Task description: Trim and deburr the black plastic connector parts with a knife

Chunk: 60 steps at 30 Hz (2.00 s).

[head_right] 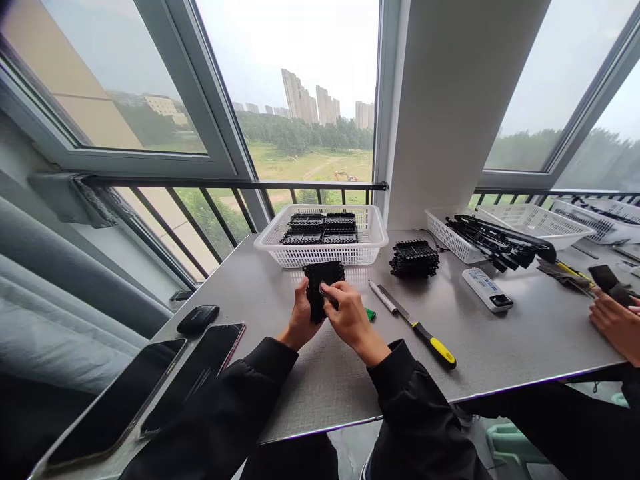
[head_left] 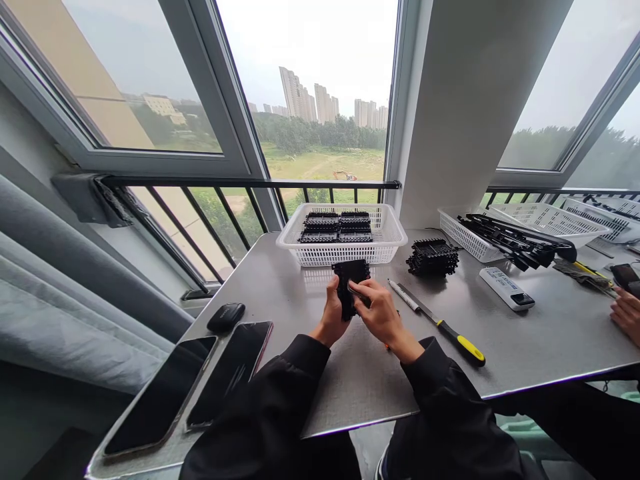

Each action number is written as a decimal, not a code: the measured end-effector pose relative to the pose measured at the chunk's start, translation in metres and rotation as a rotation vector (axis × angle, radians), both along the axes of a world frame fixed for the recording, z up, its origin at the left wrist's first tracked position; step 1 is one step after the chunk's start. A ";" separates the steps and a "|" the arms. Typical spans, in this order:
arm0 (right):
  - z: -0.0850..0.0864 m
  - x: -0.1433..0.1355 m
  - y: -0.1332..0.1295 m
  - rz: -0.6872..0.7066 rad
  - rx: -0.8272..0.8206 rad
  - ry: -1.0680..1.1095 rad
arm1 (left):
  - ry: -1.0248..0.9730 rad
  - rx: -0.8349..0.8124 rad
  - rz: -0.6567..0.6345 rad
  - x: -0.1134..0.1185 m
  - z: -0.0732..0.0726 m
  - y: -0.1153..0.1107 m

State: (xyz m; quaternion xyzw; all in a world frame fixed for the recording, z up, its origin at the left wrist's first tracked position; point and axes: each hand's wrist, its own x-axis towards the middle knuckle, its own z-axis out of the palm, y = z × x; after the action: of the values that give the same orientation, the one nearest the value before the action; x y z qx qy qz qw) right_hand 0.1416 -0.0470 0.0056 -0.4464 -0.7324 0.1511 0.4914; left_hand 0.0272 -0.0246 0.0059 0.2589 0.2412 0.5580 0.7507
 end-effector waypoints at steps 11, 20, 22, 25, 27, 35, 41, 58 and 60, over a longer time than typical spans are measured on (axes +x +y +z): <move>0.007 0.004 -0.003 -0.239 0.068 -0.093 | 0.033 -0.023 -0.014 -0.002 0.005 -0.003; 0.013 0.004 -0.005 -0.202 0.020 -0.195 | 0.077 -0.034 -0.066 0.004 0.004 -0.009; 0.012 0.002 -0.006 -0.155 -0.013 -0.229 | 0.055 -0.038 -0.032 0.001 0.003 -0.006; 0.011 -0.001 -0.007 -0.109 -0.034 -0.190 | 0.039 -0.052 -0.009 -0.003 0.004 -0.002; 0.013 -0.001 -0.008 -0.125 -0.014 -0.086 | 0.063 -0.058 -0.028 -0.004 0.004 -0.002; 0.022 0.001 -0.009 -0.153 0.047 0.081 | 0.154 -0.043 -0.112 0.005 0.004 -0.012; 0.016 -0.005 -0.013 0.111 -0.072 -0.136 | 0.027 -0.008 0.026 -0.005 0.008 0.001; 0.024 0.009 -0.016 -0.136 -0.090 -0.665 | 0.081 0.016 -0.057 -0.011 0.013 0.004; 0.023 0.008 -0.016 -0.130 -0.080 -0.636 | 0.067 0.014 -0.041 -0.012 0.013 0.004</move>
State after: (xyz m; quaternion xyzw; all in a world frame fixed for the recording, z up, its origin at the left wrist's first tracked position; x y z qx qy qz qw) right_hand 0.1496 -0.0628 0.0284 -0.5359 -0.8128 0.0011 0.2285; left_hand 0.0157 -0.0202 0.0190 0.2878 0.2567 0.5351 0.7517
